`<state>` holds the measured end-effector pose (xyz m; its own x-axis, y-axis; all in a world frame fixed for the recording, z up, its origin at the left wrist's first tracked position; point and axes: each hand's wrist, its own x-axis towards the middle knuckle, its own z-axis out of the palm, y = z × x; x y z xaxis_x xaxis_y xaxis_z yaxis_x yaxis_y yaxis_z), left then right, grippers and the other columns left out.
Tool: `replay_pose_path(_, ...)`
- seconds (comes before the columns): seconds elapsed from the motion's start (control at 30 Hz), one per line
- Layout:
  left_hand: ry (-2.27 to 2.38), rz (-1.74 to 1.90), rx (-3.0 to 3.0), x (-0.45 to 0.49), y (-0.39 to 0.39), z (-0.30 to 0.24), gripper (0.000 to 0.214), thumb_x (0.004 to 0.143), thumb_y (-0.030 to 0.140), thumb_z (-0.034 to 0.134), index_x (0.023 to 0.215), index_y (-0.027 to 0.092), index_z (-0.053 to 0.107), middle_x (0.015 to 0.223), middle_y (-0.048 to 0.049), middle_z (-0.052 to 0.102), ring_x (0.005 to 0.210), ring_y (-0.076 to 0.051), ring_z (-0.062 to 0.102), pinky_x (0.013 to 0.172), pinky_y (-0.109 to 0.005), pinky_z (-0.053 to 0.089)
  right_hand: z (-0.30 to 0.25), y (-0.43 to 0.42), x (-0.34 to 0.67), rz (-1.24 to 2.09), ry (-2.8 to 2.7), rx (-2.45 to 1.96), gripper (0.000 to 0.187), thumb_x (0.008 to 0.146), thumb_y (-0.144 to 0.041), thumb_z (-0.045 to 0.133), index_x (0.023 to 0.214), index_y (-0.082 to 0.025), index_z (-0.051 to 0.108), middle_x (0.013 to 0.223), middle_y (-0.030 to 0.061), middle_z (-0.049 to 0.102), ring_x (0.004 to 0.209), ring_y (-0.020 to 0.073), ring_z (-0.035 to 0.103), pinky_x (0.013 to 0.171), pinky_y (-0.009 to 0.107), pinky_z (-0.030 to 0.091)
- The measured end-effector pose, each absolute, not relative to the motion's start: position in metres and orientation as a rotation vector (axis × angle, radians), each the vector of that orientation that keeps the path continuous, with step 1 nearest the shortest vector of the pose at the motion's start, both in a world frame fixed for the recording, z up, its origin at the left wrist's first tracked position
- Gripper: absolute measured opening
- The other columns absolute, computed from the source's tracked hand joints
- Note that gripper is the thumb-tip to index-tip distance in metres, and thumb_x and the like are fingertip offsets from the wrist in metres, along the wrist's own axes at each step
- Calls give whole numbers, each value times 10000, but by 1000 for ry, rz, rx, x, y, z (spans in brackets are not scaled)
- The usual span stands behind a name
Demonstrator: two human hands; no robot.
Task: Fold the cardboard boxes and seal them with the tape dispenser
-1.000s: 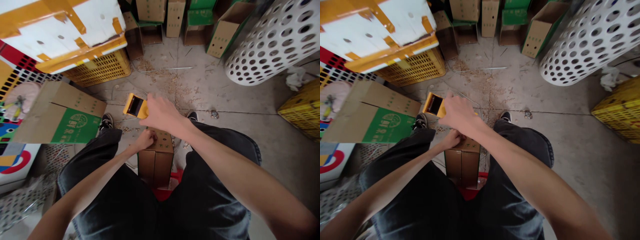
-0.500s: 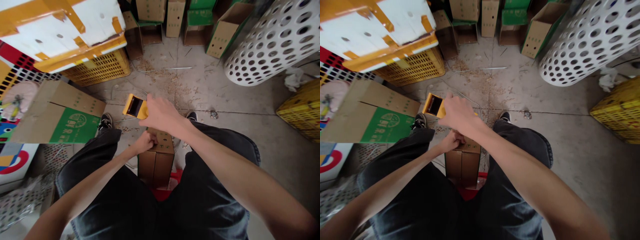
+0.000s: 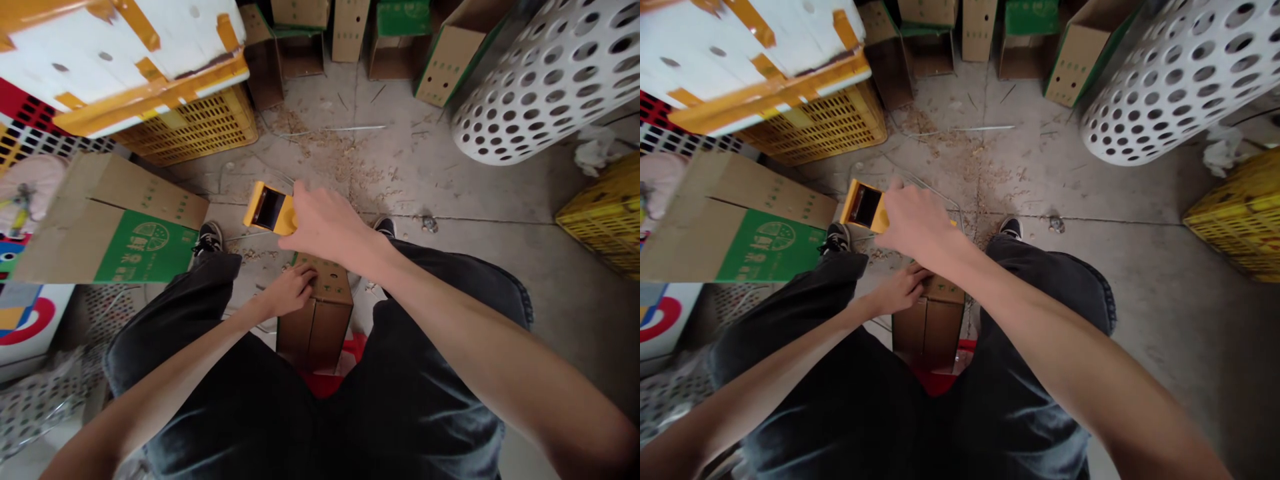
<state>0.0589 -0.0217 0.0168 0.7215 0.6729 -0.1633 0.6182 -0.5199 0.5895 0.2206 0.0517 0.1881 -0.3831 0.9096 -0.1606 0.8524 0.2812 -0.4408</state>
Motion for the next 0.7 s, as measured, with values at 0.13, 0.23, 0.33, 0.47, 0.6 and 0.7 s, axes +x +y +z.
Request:
replay_pose_path(0.13,933,68,2323,61,-19,19,285,890,134,423,1067,123,647,1103,-151,640,1074,-277,600,1027,-462,489,188,52,219,708,-2430,-1668,571,760,-329,741,1238,-88,542,1096,208,716,1005,344,692,768,380,512)
replay_pose_path(0.23,902,97,2315,63,-19,20,259,868,115,425,1024,136,631,1074,-134,626,1036,-262,591,991,-438,498,187,52,218,727,-2430,-1662,596,758,-353,744,1249,-87,536,1105,212,711,1016,348,687,777,385,511)
replay_pose_path(0.33,872,179,2310,64,-20,19,259,826,64,423,962,150,626,1020,-115,616,992,-244,584,943,-402,508,187,53,217,743,-2433,-1664,594,763,-359,744,1252,-94,536,1116,207,706,1035,349,681,789,386,509)
replay_pose_path(0.47,807,280,2321,64,-21,20,286,762,-2,409,867,167,615,916,-89,601,929,-229,573,868,-362,503,188,52,217,752,-2433,-1663,586,766,-351,745,1250,-94,538,1107,204,708,1029,346,683,787,381,505)
replay_pose_path(0.6,737,329,2301,63,-22,20,307,734,-34,413,817,183,613,873,-60,614,907,-207,580,853,-336,491,188,52,218,736,-2432,-1661,574,767,-345,742,1245,-101,538,1092,201,714,1012,345,688,782,384,505)
replay_pose_path(0.7,746,357,2261,62,-24,17,317,742,-42,421,798,188,631,876,-45,636,902,-189,599,853,-322,494,189,51,219,725,-2429,-1662,563,770,-341,738,1241,-104,541,1102,200,712,1007,342,689,780,382,507)
